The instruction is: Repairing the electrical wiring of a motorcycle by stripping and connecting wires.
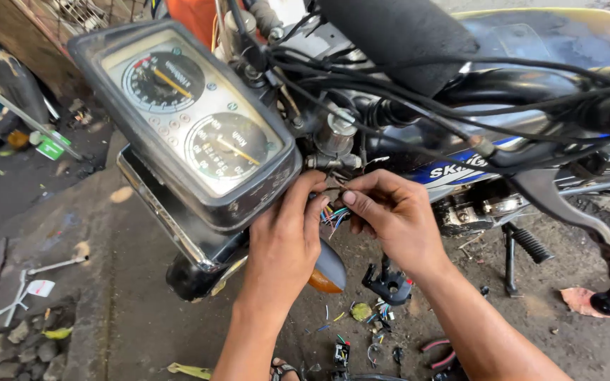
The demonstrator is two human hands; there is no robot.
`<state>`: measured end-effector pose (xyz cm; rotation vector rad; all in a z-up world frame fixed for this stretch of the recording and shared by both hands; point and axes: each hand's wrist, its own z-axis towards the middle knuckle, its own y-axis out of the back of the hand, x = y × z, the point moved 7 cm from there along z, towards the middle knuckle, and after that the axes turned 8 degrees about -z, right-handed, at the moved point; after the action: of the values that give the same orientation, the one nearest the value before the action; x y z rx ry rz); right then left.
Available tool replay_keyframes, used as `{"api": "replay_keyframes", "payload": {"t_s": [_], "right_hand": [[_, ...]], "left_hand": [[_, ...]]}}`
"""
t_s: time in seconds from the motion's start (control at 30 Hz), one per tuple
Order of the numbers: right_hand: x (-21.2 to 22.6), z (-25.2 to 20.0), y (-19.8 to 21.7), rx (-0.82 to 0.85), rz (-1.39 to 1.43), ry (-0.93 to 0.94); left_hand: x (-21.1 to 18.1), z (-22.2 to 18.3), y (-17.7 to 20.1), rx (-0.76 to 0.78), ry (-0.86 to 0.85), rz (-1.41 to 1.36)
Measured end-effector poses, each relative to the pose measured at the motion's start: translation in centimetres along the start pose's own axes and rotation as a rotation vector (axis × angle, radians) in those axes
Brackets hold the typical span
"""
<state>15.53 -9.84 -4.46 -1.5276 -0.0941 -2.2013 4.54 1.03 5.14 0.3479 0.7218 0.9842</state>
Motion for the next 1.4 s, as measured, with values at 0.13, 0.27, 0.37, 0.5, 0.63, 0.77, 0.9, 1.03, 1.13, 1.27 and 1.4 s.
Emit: {"api": "replay_keyframes", "payload": {"t_s": [0.13, 0.27, 0.37, 0.5, 0.63, 0.77, 0.9, 1.03, 1.13, 1.27, 1.4], "right_hand": [[3.0, -0.6, -1.1, -0.034, -0.143, 0.129], [5.6, -0.6, -2.6, -0.021, -0.261, 0.200], [6.3, -0.3, -3.2, -0.011, -0.391, 0.278], [6.5, -0.9, -3.9, -0.004, -0.573, 0.290], [5.6, -1.5, -3.9, -0.035, -0.634, 0.286], [4.3, -0.8, -3.4, 0.021, -0.702, 0.183], [4.1, -1.1, -3.4, -0.040, -0.726, 0.247], [4.3, -1.2, -3.3, -0.065, -0.734, 0.303], [4.1, -1.2, -3.4, -0.045, -0.709, 0.305], [4.2, -1.1, -3.3, -0.026, -0.687, 0.277], [3.6, -1.2, -3.1, -0.024, -0.675, 0.211]], "left_hand": [[0.9, -0.3, 0.2, 0.000, -0.024, 0.001], [0.9, -0.1, 1.5, 0.015, -0.029, -0.037], [1.3, -0.5, 1.7, -0.015, -0.085, 0.011], [1.8, -1.3, 1.3, -0.022, -0.105, 0.040], [2.1, -1.2, 0.4, 0.013, -0.088, -0.046], [1.6, -0.6, 0.7, 0.135, -0.141, 0.007], [1.8, -0.5, -0.1, 0.209, -0.064, 0.040], [3.0, -0.7, -1.2, 0.285, 0.038, 0.039], [2.8, -0.7, -0.9, 0.239, 0.028, 0.054], [2.3, -0.6, -0.5, 0.137, -0.039, 0.074], [1.6, -0.9, -0.1, 0.042, -0.173, 0.039]]}}
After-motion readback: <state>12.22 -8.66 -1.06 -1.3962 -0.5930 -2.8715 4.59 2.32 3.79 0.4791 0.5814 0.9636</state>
